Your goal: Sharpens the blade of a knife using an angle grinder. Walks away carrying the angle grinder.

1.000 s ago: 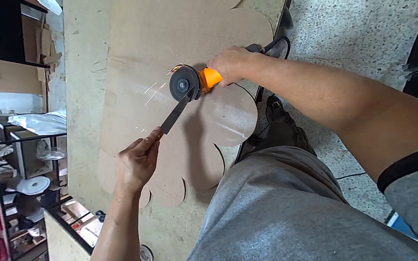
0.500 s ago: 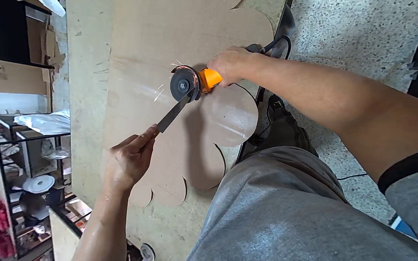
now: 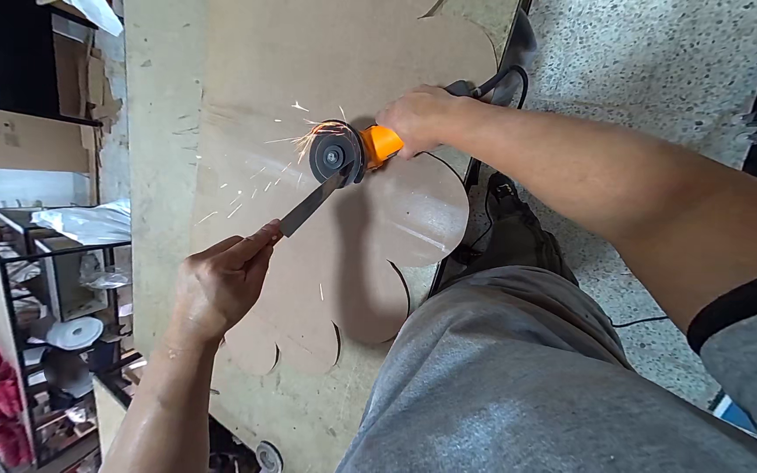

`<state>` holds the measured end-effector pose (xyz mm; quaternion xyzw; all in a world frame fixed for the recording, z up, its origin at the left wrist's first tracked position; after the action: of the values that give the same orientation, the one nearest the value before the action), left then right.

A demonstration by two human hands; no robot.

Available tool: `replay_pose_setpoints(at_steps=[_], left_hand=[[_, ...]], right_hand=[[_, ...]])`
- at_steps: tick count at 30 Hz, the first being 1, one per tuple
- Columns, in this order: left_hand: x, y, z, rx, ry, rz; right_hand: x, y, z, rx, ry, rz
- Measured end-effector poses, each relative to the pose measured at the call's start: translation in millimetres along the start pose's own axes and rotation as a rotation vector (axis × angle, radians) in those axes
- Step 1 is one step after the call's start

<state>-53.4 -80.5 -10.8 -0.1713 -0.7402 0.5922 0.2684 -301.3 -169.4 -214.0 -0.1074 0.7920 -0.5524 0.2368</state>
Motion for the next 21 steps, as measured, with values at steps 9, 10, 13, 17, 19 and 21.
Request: replay_pose_setpoints(at_steps=[9, 10, 13, 17, 19, 21], left_hand=[[-0.8, -6.3, 5.4, -0.051, 0.009, 0.004], [-0.9, -6.9, 6.1, -0.057, 0.014, 0.009], [0.6, -9.2, 9.0, -0.064, 0.024, 0.015], [1.0, -12.5, 12.1, -0.076, 0.04, 0.022], [1.8, -14.1, 13.7, -0.084, 0.044, 0.023], [2.6, -15.4, 15.1, -0.088, 0.049, 0.025]], right_hand=[[0.1, -0.1, 1.1, 0.014, -0.01, 0.005], [0.0, 0.1, 0.6, 0.014, -0.011, 0.004], [-1.1, 0.6, 0.5, 0.003, -0.012, -0.006], [-0.5, -0.5, 0.4, 0.005, -0.01, -0.007], [-0.6, -1.0, -0.2, -0.002, -0.006, -0.004], [-0.5, -0.6, 0.5, -0.002, -0.005, -0.008]])
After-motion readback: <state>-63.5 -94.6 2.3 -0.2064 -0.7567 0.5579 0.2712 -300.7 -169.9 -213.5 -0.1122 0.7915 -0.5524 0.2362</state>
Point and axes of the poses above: each hand's wrist, its own z-axis towards the middle knuckle, its own y-axis out of the palm, x = y × z, the point moved 9 cm from there along z, towards the middle knuckle, and after that the axes turned 9 degrees about -z, right-handed, at the moved point
